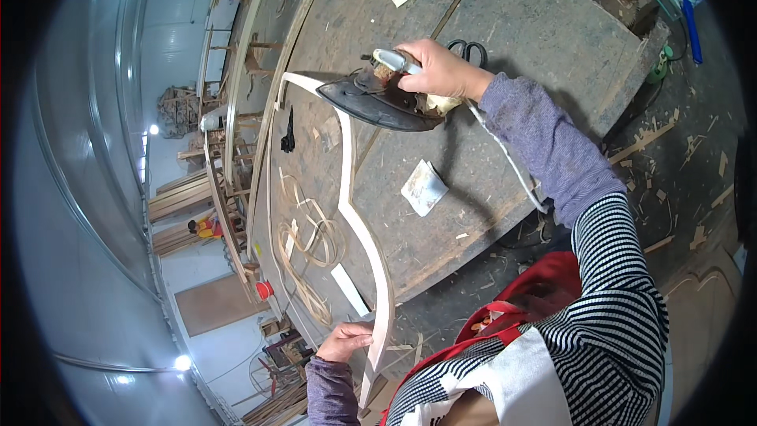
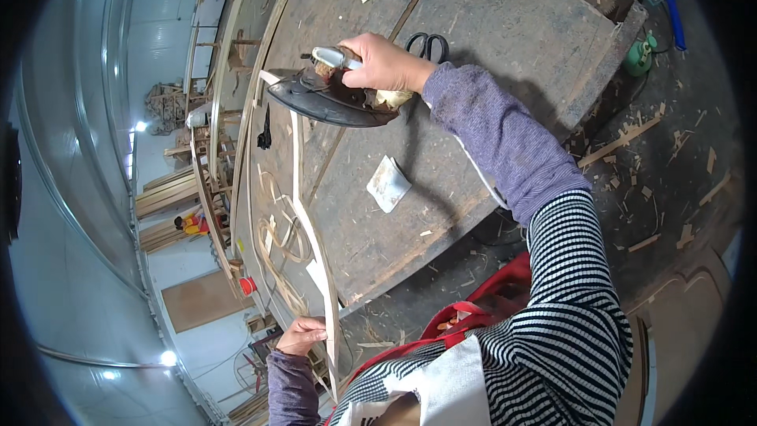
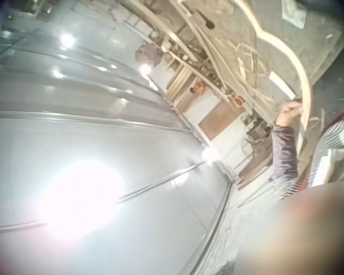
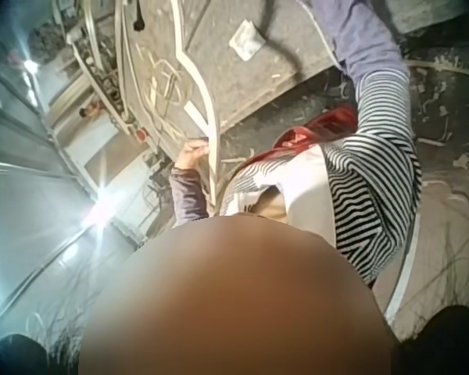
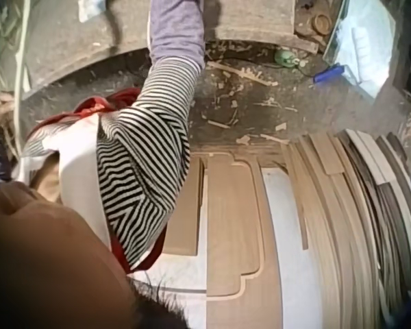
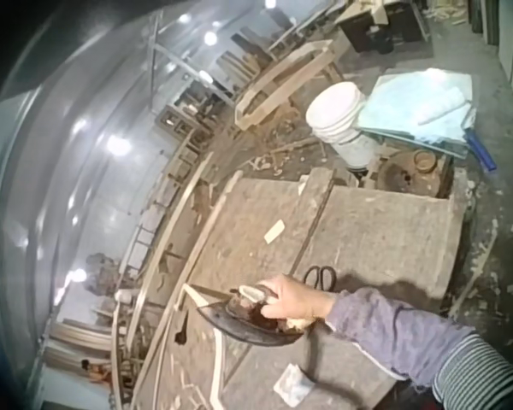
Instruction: Applying heat-activated edge banding to the edge of a curved wooden frame using an iron and then trimming it.
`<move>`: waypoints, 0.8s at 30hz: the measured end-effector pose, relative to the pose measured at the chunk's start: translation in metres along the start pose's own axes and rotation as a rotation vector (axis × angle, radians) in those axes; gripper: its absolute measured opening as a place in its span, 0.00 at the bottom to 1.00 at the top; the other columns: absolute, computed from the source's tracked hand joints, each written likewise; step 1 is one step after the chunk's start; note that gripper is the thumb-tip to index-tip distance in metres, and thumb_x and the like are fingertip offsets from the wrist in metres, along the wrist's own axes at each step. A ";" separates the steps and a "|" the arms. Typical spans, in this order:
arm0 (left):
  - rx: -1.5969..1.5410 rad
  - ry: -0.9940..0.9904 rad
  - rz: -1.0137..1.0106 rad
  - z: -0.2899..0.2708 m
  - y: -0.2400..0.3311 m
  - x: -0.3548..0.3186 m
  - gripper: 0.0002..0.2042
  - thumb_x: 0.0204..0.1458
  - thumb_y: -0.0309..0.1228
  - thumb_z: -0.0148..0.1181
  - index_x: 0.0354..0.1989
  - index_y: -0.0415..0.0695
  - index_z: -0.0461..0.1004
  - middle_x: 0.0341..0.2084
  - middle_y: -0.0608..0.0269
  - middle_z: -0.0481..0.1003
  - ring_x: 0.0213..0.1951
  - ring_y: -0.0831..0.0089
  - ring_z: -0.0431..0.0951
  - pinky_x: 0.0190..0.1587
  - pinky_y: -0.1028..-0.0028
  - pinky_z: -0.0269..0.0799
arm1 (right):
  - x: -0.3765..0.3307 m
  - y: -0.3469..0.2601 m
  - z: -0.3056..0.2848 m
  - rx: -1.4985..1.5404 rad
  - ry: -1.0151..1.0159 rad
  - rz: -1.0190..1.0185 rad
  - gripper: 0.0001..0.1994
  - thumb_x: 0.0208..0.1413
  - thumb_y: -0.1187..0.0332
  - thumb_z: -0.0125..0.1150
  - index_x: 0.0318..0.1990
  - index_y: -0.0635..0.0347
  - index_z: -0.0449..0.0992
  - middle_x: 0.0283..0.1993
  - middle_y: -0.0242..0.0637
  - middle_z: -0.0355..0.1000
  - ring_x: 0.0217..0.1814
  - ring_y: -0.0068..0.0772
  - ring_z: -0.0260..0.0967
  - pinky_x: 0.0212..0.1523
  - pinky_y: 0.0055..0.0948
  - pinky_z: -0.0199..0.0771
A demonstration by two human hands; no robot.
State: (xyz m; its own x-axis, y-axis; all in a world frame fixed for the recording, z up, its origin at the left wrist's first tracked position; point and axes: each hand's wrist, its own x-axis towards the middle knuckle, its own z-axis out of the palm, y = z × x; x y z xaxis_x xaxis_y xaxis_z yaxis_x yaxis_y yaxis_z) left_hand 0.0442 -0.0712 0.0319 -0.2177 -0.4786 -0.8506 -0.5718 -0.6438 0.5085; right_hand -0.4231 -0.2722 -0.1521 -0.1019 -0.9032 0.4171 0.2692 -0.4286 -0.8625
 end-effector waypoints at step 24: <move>0.027 0.066 0.032 0.006 -0.002 0.002 0.09 0.51 0.23 0.63 0.39 0.34 0.80 0.34 0.57 0.80 0.36 0.72 0.78 0.44 0.74 0.71 | -0.001 -0.027 -0.003 -0.388 0.042 -0.021 0.16 0.45 0.72 0.61 0.43 0.68 0.73 0.30 0.41 0.74 0.32 0.22 0.70 0.36 0.27 0.70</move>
State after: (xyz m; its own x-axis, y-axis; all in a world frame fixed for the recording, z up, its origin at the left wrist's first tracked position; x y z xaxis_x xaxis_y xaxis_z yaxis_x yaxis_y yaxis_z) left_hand 0.0401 -0.0673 0.0281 -0.1847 -0.5376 -0.8227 -0.5862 -0.6117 0.5312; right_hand -0.4329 -0.2601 -0.1302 -0.1447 -0.8911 0.4302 -0.1149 -0.4167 -0.9018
